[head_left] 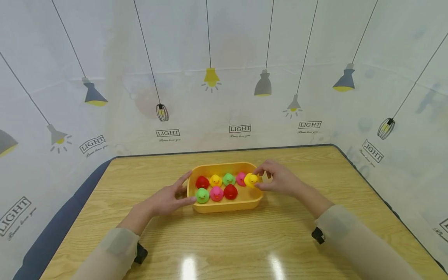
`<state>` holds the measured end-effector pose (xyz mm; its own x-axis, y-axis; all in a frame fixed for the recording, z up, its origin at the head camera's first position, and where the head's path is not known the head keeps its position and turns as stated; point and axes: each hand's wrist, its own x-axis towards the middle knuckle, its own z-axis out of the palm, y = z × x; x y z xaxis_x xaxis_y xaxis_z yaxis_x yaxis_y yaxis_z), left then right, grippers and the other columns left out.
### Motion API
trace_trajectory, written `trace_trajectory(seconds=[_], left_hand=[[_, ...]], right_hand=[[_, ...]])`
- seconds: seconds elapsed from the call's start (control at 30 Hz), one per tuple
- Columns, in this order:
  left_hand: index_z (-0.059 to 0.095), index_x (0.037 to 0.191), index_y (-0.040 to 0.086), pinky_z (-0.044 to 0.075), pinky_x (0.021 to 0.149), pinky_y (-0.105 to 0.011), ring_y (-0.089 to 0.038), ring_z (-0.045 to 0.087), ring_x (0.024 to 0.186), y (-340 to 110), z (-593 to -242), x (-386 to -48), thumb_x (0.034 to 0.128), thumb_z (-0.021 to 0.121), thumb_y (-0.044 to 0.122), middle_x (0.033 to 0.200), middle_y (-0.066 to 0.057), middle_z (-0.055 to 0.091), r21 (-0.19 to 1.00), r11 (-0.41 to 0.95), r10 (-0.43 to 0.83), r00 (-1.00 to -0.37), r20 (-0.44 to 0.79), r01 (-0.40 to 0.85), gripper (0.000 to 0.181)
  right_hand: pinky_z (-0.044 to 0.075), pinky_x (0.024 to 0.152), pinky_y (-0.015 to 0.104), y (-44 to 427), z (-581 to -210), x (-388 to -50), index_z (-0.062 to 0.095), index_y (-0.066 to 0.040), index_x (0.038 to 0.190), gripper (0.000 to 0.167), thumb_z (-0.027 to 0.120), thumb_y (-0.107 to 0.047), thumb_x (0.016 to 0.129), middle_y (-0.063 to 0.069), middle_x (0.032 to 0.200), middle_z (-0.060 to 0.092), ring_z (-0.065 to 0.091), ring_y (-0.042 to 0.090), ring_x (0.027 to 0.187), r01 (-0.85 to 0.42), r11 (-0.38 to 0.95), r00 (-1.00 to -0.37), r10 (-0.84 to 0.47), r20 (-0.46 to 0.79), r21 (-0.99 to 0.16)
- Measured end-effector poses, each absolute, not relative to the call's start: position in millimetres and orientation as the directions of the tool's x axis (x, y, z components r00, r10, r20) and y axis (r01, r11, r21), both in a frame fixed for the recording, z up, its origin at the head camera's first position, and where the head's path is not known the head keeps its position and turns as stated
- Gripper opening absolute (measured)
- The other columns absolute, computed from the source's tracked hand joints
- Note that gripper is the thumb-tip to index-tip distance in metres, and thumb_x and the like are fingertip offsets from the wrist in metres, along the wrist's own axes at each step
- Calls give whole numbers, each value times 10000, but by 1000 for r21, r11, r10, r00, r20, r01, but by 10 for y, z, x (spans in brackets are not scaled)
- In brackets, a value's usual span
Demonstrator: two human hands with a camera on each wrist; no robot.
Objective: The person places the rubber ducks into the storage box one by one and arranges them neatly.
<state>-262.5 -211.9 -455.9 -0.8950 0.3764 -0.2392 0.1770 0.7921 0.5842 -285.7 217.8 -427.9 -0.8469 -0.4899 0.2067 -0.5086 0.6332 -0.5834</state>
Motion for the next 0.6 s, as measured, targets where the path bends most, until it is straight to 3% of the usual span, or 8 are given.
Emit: trace_trajectory(seconds=[0.2,0.43,0.6], left_hand=[[8,1742,526,283,1272,-787,-497,420,1595,-2126,-4555,-2627,976,639,775,1698,-120,516,584,792,376,-897,-234,180,1024],[13,1738,540,275,1275,-789,-497,408,1603,-2126,-4555,-2627,967,639,787,1702,-109,510,584,793,372,-897,-239,173,1023],[12,1731,556,277,1278,-784,-489,416,1601,-2120,-4549,-2622,978,647,764,1703,-112,508,589,789,376,-896,-237,175,1007]], right_hand=[[489,914,406,2077,-4324,-2866,807,-202,1158,263,901,-260,919,18,1117,626,590,335,1097,-497,657,-846,-512,149,-567],[470,894,384,2000,-4369,-2899,824,-260,1136,249,911,-305,907,34,1107,601,523,219,1054,-475,694,-853,-515,89,-540],[452,870,372,1964,-4393,-2922,832,-251,1088,221,916,-338,903,69,1079,587,527,234,1036,-470,706,-852,-520,63,-529]])
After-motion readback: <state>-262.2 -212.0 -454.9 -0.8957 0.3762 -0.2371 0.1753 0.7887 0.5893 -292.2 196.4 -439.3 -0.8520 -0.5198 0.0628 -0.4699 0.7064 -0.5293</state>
